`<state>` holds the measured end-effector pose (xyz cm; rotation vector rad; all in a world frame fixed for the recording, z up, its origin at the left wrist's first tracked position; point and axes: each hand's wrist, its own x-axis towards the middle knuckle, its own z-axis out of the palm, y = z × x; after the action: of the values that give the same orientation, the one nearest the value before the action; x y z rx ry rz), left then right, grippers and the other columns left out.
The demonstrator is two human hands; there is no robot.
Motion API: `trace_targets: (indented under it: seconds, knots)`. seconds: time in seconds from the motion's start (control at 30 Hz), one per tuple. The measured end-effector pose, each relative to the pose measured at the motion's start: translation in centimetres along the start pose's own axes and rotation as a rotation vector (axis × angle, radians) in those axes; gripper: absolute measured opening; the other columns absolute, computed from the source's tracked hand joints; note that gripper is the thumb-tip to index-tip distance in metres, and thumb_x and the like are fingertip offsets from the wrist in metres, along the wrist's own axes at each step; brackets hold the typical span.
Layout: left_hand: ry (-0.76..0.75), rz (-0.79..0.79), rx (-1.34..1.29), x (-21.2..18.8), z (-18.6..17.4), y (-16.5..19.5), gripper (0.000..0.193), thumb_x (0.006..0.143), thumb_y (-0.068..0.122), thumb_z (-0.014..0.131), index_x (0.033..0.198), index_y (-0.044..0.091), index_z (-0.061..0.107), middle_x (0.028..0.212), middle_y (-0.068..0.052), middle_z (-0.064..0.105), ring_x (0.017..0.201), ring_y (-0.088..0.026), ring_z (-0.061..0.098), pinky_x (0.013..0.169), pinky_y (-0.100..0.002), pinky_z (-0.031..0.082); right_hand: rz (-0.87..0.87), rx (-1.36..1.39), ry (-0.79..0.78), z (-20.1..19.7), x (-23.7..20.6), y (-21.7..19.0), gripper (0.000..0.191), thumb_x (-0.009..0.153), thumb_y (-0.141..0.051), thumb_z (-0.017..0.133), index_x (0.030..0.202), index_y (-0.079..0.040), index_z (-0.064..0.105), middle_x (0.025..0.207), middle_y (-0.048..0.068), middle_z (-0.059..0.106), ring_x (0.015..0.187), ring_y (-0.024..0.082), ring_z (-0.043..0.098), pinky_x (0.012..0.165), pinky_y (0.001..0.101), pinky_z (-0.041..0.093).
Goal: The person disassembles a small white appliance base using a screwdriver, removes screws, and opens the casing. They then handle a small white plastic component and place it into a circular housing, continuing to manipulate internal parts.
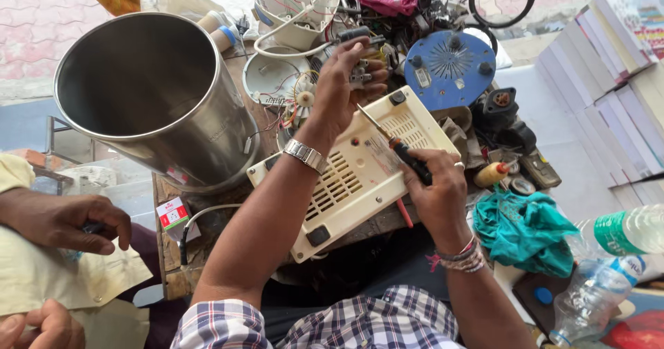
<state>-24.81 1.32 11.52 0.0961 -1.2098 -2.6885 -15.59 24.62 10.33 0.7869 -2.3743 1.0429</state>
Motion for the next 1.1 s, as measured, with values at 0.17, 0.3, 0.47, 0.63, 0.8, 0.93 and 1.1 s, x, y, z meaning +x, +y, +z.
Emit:
trace_targets:
  seconds: [0.17, 0.3, 0.47, 0.63, 0.8, 0.93, 1.1]
  knots:
    - [-0.127, 0.279, 1.178, -2.4, 0.7, 1.5, 0.027, 0.099, 0.02, 0.066, 0.121, 0.004, 0.067, 0.096, -0.012, 0.063, 0.085, -0.025, 0.06, 0.073, -0.039, 0.048, 0.089, 0.087, 0.091, -2.2, 0.1, 1.3, 0.025, 0.09, -0.008, 0.082, 0.112, -0.006, 0.07, 0.099, 0.007, 0.069, 0.087, 0.02, 0.066, 0.077, 0.033, 0.052]
    - [-0.418, 0.192, 1.648, -6.2, 2.0, 0.0, 0.034, 0.099, 0.024, 0.068, 0.131, 0.011, 0.065, 0.104, -0.014, 0.069, 0.099, -0.029, 0.065, 0.087, -0.041, 0.056, 0.19, 0.274, 0.25, -5.3, -0.2, 3.8, 0.021, 0.098, -0.007, 0.082, 0.114, -0.005, 0.068, 0.102, 0.001, 0.067, 0.084, 0.007, 0.062, 0.075, 0.0231, 0.052]
    - [-0.615, 0.459, 1.673, -6.9, 2.7, -1.7, 0.056, 0.088, 0.022, 0.076, 0.139, 0.007, 0.057, 0.132, -0.016, 0.065, 0.123, -0.035, 0.058, 0.103, -0.048, 0.049, 0.181, 0.523, 0.402, -8.4, -1.3, 6.0, 0.027, 0.107, -0.002, 0.082, 0.12, -0.001, 0.059, 0.106, 0.006, 0.066, 0.089, 0.009, 0.069, 0.081, 0.0201, 0.058]
    - [-0.599, 0.409, 1.769, -8.0, 2.3, 0.4, 0.098, 0.072, 0.034, 0.087, 0.151, 0.005, 0.038, 0.154, -0.026, 0.04, 0.141, -0.047, 0.038, 0.109, -0.057, 0.033, 0.006, 0.488, 0.415, -10.2, -1.8, 5.3, 0.04, 0.109, 0.004, 0.077, 0.135, -0.002, 0.047, 0.117, 0.013, 0.062, 0.104, 0.018, 0.065, 0.098, 0.0282, 0.058]
    - [-0.408, 0.538, 1.525, -16.2, -1.2, 5.6, 0.084, 0.089, 0.036, 0.08, 0.158, 0.01, 0.041, 0.162, -0.019, 0.044, 0.151, -0.037, 0.044, 0.124, -0.049, 0.038, -0.067, 0.658, 0.307, -11.2, -1.7, 1.3, 0.053, 0.117, 0.0, 0.073, 0.153, -0.012, 0.035, 0.123, 0.018, 0.065, 0.107, 0.026, 0.073, 0.104, 0.037, 0.058]
    - [-0.208, 0.59, 1.382, -24.3, -5.2, 5.5, 0.099, 0.074, 0.05, 0.086, 0.153, 0.008, 0.042, 0.154, -0.01, 0.054, 0.151, -0.034, 0.044, 0.127, -0.052, 0.033, -0.123, 0.742, 0.14, -10.5, -0.9, -3.8, 0.053, 0.117, -0.002, 0.069, 0.152, -0.018, 0.034, 0.123, 0.018, 0.066, 0.11, 0.028, 0.072, 0.106, 0.0409, 0.057]
    - [-0.071, 0.511, 1.479, -28.0, -7.8, 2.9, 0.108, 0.068, 0.05, 0.09, 0.153, 0.005, 0.042, 0.154, -0.013, 0.05, 0.153, -0.036, 0.035, 0.125, -0.056, 0.029, -0.218, 0.786, -0.082, -7.6, 0.3, -9.7, 0.059, 0.106, -0.007, 0.069, 0.153, -0.018, 0.036, 0.122, 0.019, 0.067, 0.109, 0.028, 0.075, 0.095, 0.0431, 0.064]
